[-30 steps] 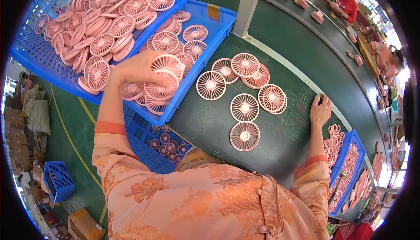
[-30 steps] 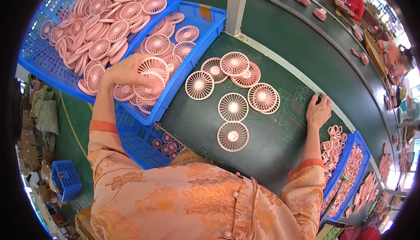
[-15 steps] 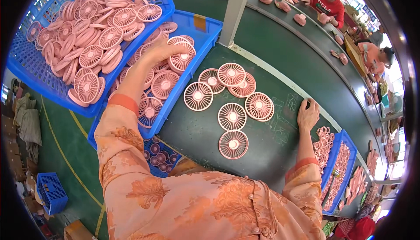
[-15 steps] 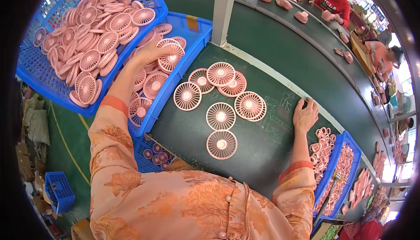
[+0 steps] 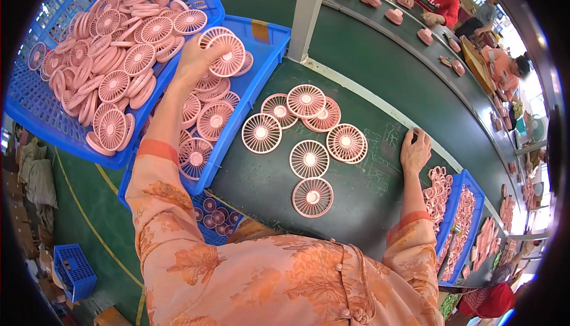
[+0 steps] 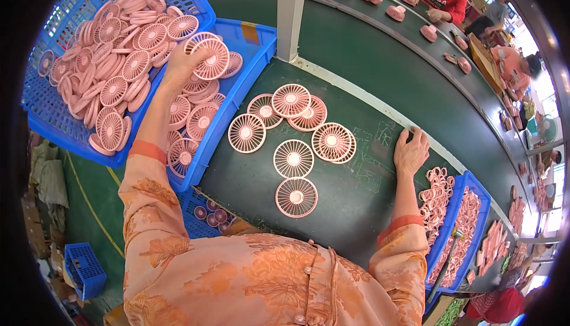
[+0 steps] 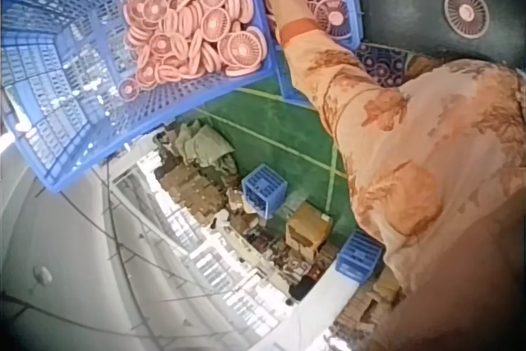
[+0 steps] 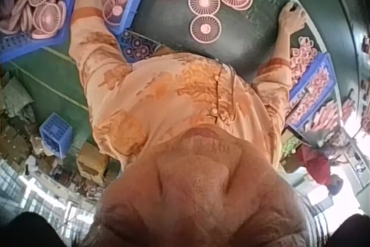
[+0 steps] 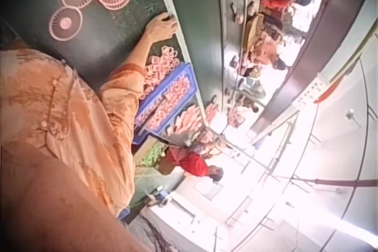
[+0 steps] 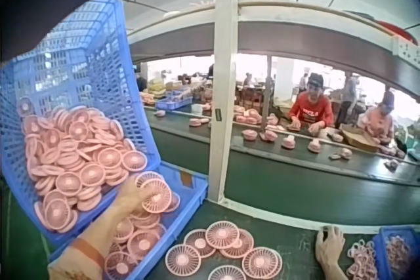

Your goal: The person taps fan grilles on a table using a small mallet, arranges and stacks them by hand, and then fits small plastic inserts into the center of the fan grilles.

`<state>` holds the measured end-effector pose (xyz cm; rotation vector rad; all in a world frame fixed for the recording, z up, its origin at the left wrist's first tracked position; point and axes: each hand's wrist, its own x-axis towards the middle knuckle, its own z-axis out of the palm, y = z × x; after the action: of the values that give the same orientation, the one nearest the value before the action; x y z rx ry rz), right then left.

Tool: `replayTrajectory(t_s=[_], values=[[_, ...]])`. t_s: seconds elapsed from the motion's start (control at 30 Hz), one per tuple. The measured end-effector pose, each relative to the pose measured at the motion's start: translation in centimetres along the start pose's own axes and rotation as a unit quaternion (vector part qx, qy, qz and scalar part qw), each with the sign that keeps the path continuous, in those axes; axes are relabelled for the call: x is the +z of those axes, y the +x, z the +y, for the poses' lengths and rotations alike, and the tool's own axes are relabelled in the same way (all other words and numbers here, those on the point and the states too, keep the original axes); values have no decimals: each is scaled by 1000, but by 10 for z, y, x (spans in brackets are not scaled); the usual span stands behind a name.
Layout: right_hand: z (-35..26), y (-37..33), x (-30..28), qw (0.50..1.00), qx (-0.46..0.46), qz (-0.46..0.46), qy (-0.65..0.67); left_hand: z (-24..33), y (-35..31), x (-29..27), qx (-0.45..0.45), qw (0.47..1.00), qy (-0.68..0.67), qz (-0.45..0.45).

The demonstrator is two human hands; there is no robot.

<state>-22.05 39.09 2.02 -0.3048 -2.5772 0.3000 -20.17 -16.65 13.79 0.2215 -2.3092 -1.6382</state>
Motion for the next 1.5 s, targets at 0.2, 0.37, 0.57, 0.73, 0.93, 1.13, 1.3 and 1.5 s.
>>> replayTrajectory(t_s=[0.2, 0.37, 0.57, 0.73, 0.93, 1.13, 1.3, 1.5], values=[[0, 3, 3, 1000, -2, 16, -6, 68, -53, 57, 76, 995, -21, -59], [1, 3, 5, 1000, 2, 3, -3, 44, -92, 119, 40, 953, 24, -299], [5, 2, 2, 1000, 3, -2, 2, 42, -101, 130, 218, 905, 241, -274], [6, 3, 3, 1000, 4, -4, -1, 56, -79, 115, 156, 949, 189, -201], [-2, 2, 2, 1000, 8, -14, 2, -12, 0, 60, 115, 882, 456, -18], [4, 2, 3, 1000, 9, -19, -6, -49, 2, 58, 106, 884, 455, -16], [5, 4, 3, 1000, 9, -20, -9, -10, -2, 33, 55, 961, 261, 77], [2, 4, 2, 1000, -4, -7, -9, -39, -31, -12, 98, 861, 477, 145]])
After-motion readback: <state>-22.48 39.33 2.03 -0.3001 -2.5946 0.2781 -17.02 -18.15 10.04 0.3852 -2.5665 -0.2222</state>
